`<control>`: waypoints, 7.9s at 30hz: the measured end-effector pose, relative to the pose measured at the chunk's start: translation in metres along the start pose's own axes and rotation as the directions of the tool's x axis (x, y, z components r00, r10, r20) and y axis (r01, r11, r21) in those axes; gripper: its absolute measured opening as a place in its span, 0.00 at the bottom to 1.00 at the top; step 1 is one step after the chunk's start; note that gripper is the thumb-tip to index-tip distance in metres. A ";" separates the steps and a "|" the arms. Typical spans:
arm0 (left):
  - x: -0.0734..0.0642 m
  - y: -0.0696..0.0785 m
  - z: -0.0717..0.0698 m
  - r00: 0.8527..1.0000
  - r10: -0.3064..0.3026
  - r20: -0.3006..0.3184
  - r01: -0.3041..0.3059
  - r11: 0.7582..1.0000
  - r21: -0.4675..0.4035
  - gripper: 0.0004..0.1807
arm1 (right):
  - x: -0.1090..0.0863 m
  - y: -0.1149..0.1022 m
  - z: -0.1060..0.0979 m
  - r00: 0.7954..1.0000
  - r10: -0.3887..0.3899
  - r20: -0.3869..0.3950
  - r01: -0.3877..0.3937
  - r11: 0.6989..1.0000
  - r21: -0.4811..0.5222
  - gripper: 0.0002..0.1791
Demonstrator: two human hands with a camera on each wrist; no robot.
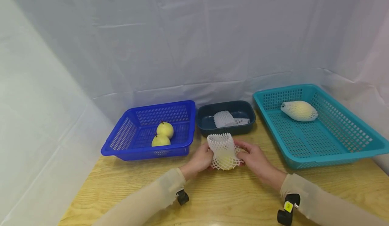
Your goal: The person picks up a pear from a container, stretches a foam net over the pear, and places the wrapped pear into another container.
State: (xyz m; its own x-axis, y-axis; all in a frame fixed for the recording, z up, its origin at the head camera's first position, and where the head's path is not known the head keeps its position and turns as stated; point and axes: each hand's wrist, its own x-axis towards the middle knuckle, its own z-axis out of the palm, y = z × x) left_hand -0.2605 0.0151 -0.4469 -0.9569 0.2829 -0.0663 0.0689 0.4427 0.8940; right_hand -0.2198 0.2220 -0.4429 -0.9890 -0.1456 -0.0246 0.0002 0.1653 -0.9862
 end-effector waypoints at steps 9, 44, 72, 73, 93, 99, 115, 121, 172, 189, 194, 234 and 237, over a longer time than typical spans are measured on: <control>0.000 0.001 -0.009 0.994 0.042 0.104 -0.073 0.946 0.315 0.12 | 0.003 0.002 0.000 0.999 0.041 -0.019 -0.042 0.997 -0.062 0.36; 0.005 0.002 -0.017 0.994 0.061 0.095 -0.104 0.817 0.567 0.14 | 0.008 0.006 0.004 0.991 -0.123 0.045 0.128 0.832 -0.540 0.24; -0.003 0.006 -0.029 0.889 0.286 0.357 -0.367 0.912 0.185 0.37 | 0.007 0.015 0.003 0.950 -0.296 0.101 0.283 0.676 -0.680 0.31; -0.003 0.005 -0.028 0.888 0.282 0.362 -0.362 0.916 0.172 0.38 | 0.007 0.015 0.003 0.951 -0.288 0.114 0.288 0.687 -0.667 0.32; 0.002 -0.002 -0.015 0.929 0.197 0.313 -0.307 0.882 0.358 0.38 | 0.008 0.011 -0.003 0.961 -0.120 0.250 0.235 0.832 -0.503 0.49; 0.000 -0.002 -0.015 0.930 0.209 0.302 -0.310 0.889 0.339 0.39 | 0.007 0.012 -0.003 0.960 -0.160 0.231 0.255 0.840 -0.479 0.48; -0.007 0.008 -0.016 0.955 0.190 0.228 -0.221 0.968 0.119 0.42 | 0.011 0.008 -0.004 0.963 -0.173 0.209 0.235 0.916 -0.326 0.45; -0.007 0.009 -0.014 0.963 0.175 0.205 -0.192 0.979 0.067 0.44 | 0.011 0.010 -0.004 0.961 -0.183 0.207 0.240 0.923 -0.301 0.44; -0.009 0.015 -0.010 0.998 0.062 -0.001 -0.061 0.978 -0.201 0.41 | 0.010 0.001 -0.004 0.985 -0.101 0.140 0.122 0.981 -0.152 0.36; -0.014 0.023 -0.010 0.998 0.046 0.048 -0.027 0.937 -0.347 0.35 | 0.008 -0.014 0.001 0.982 -0.143 0.126 0.166 0.967 -0.193 0.34; -0.017 0.025 -0.010 0.995 0.078 0.061 -0.054 0.944 -0.327 0.35 | 0.008 -0.015 0.003 0.977 -0.143 0.158 0.166 0.976 -0.142 0.35; -0.025 0.029 -0.015 0.995 0.076 0.065 -0.064 0.981 -0.182 0.32 | 0.001 -0.016 0.006 0.993 -0.115 0.037 0.117 0.991 -0.071 0.40; -0.025 0.029 -0.015 0.993 0.091 0.074 -0.075 0.977 -0.198 0.32 | 0.000 -0.016 0.007 0.990 -0.140 0.023 0.141 0.984 -0.110 0.42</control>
State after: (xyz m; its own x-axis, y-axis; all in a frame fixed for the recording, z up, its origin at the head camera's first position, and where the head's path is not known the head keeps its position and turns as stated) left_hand -0.2391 0.0084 -0.4122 -0.9232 0.3840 -0.0172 0.0831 0.2431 0.9664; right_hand -0.2188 0.2123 -0.4287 -0.9757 -0.1896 0.1098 -0.1560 0.2494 -0.9558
